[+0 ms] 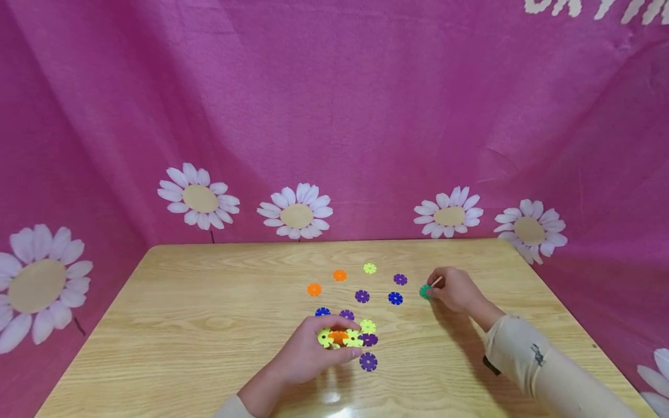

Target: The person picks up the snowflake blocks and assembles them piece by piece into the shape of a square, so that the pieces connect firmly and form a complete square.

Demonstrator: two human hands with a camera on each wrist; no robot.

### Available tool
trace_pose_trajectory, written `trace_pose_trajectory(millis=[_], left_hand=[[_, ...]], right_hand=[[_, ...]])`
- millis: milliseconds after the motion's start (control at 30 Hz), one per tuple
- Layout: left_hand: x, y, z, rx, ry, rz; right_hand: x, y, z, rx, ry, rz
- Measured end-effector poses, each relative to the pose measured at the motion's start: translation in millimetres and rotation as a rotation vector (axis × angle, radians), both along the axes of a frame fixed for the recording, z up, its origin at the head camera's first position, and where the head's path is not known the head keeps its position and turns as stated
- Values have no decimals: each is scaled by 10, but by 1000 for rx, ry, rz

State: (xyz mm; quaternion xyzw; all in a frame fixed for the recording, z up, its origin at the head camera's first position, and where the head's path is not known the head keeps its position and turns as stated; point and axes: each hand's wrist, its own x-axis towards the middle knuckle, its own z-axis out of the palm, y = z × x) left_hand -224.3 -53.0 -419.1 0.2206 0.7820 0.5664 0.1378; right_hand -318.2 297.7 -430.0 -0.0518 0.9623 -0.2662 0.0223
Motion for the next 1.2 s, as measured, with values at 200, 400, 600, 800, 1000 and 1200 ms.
trace_pose_trajectory(millis=[200, 400, 600, 800, 1000, 1200], left_hand=[[6, -5, -8, -14, -23, 19], [11, -19, -27, -4, 13, 23], [-4, -18, -39, 6, 23, 24], [-8, -20, -10, 11, 26, 30], [-27, -16, 1, -7, -7, 57], [-40, -15, 22, -16, -21, 95]], right_hand=[[86, -60, 36, -182, -38, -56], [181, -214, 96, -441, -78, -68], [318, -352, 173, -605, -125, -51], [533, -553, 267, -715, -122, -34], [731, -726, 377, -813, -135, 7], [867, -844, 441, -859, -176, 63]])
